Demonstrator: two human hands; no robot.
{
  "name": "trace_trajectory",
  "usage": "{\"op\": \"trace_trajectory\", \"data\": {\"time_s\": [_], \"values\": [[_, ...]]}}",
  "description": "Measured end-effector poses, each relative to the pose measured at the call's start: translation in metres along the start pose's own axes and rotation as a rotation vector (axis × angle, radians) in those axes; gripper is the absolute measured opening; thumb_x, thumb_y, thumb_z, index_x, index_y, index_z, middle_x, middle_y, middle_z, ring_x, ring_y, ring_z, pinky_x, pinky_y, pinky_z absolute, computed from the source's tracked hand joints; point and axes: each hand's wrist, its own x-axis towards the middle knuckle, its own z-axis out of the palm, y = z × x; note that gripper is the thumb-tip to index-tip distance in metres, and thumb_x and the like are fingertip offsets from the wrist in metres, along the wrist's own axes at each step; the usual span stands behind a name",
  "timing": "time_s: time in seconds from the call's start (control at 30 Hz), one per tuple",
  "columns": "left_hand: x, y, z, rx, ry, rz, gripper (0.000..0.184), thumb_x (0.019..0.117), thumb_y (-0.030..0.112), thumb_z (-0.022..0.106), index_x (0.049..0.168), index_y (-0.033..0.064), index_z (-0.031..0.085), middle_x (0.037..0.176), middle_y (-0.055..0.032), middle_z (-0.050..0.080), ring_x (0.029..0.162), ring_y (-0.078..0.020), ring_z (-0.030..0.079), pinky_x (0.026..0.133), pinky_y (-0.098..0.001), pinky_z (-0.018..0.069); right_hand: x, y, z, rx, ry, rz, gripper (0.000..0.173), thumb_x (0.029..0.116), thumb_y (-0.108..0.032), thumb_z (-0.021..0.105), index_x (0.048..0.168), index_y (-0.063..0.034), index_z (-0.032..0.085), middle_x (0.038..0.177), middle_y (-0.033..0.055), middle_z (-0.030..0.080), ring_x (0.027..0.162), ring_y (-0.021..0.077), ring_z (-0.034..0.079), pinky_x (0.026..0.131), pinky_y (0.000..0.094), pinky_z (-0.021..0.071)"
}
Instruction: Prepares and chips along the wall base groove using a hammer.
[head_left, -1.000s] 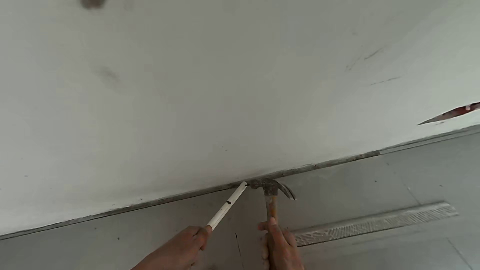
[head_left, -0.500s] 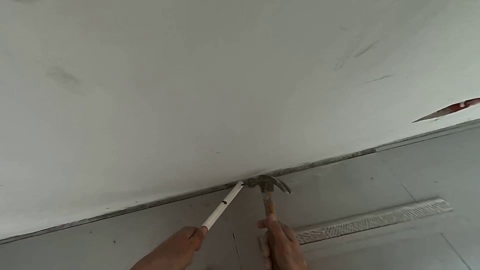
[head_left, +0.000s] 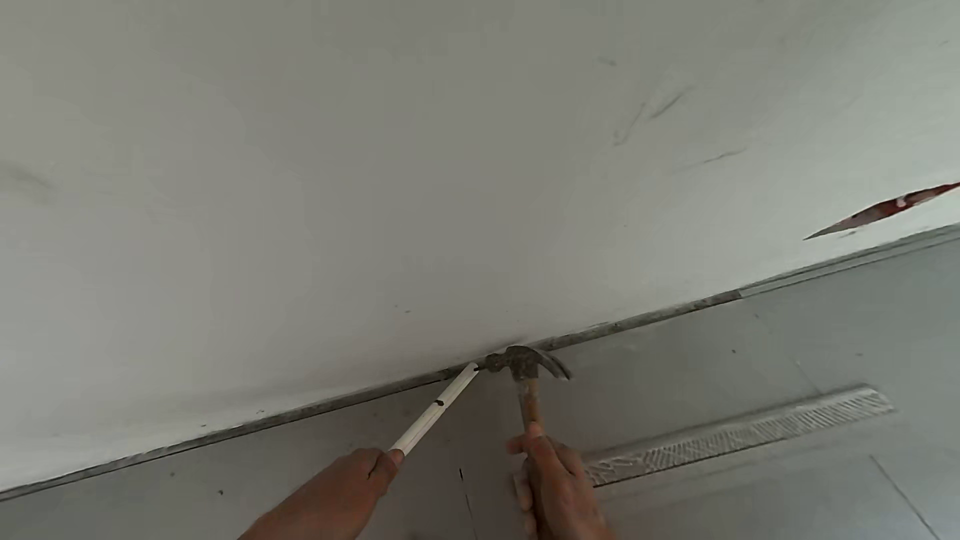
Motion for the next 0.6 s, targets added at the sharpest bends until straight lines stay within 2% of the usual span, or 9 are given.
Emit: {"op": "trace_trajectory", "data": {"time_s": [0.1,0.2,0.3,0.37,0.4,0.43,0.47,0.53,0.6], "values": [[-0.004,0.003,-0.004,0.131,0.053,0.015,0.062,0.1088,0.059,0.025,0.115,0.0068,0.058,0.079,-0.0085,0.053,0.063,-0.0215,0.053,0.058,-0.0393,0.0468,-0.006,0.007,0.004,0.058,0.039,-0.078,0.059,0.1127,-0.036,0.019,0.120,0.0060,0.060,0.056,0.0063,0.057,0.042,0.0175,0.058,0.039,0.0349,0.0541],[-0.013,0.019,0.000,0.380,0.137,-0.014,0.062,0.1105,0.053,0.026,0.118,0.0004,0.058,0.093,-0.0203,0.062,0.087,-0.0370,0.065,0.077,-0.0541,0.0532,-0.008,0.017,-0.001,0.068,0.016,-0.106,0.057,0.1121,-0.034,0.019,0.119,0.0064,0.059,0.055,0.0044,0.058,0.042,0.0158,0.059,0.040,0.0332,0.0546],[-0.014,0.021,0.013,0.451,0.182,-0.037,0.062,0.1106,0.052,0.027,0.123,-0.0005,0.057,0.101,-0.0238,0.066,0.098,-0.0412,0.068,0.084,-0.0575,0.0545,-0.007,0.021,-0.010,0.040,0.014,-0.120,0.056,0.1119,-0.032,0.019,0.120,0.0070,0.058,0.056,0.0037,0.058,0.043,0.0151,0.059,0.041,0.0325,0.0542],[-0.005,0.005,0.016,0.301,0.148,0.021,0.061,0.1111,0.050,0.028,0.118,-0.0015,0.059,0.094,-0.0226,0.064,0.088,-0.0388,0.066,0.079,-0.0556,0.0525,-0.008,0.019,-0.015,0.044,0.020,-0.131,0.055,0.1121,-0.032,0.019,0.120,0.0067,0.058,0.054,0.0024,0.057,0.042,0.0143,0.059,0.040,0.0320,0.0546],[0.001,-0.007,0.018,0.168,0.113,0.063,0.059,0.1112,0.050,0.028,0.115,-0.0002,0.059,0.085,-0.0183,0.060,0.076,-0.0331,0.062,0.070,-0.0503,0.0518,-0.009,0.017,-0.017,0.044,0.020,-0.135,0.054,0.1122,-0.032,0.021,0.120,0.0064,0.058,0.054,0.0025,0.057,0.043,0.0145,0.059,0.041,0.0323,0.0548],[0.008,-0.018,0.020,-0.007,0.061,0.099,0.056,0.1112,0.050,0.028,0.112,0.0036,0.058,0.075,-0.0097,0.054,0.060,-0.0227,0.057,0.057,-0.0397,0.0510,-0.008,0.015,-0.019,0.039,0.023,-0.140,0.052,0.1119,-0.032,0.023,0.120,0.0057,0.058,0.054,0.0026,0.057,0.043,0.0148,0.059,0.041,0.0327,0.0548],[0.012,-0.026,0.023,-0.211,-0.020,0.109,0.053,0.1110,0.051,0.028,0.110,0.0073,0.057,0.068,-0.0028,0.051,0.052,-0.0151,0.054,0.050,-0.0319,0.0514,-0.008,0.014,-0.020,0.039,0.027,-0.149,0.050,0.1115,-0.033,0.027,0.120,0.0048,0.059,0.054,0.0026,0.057,0.042,0.0151,0.059,0.040,0.0330,0.0547],[0.019,-0.028,0.027,-0.522,-0.196,0.058,0.054,0.1095,0.056,0.027,0.111,0.0114,0.057,0.063,0.0012,0.049,0.048,-0.0118,0.052,0.046,-0.0289,0.0519,-0.008,0.012,-0.019,0.055,0.037,-0.160,0.046,0.1107,-0.032,0.032,0.118,0.0035,0.060,0.053,0.0027,0.056,0.041,0.0153,0.058,0.039,0.0333,0.0543],[0.022,-0.019,0.031,-0.656,-0.243,0.007,0.055,0.1087,0.059,0.026,0.109,0.0132,0.056,0.059,0.0032,0.042,0.042,-0.0092,0.044,0.040,-0.0248,0.0432,-0.008,0.012,-0.017,0.062,0.036,-0.166,0.045,0.1105,-0.032,0.032,0.118,0.0030,0.060,0.053,0.0028,0.055,0.040,0.0153,0.057,0.038,0.0332,0.0540]]}}
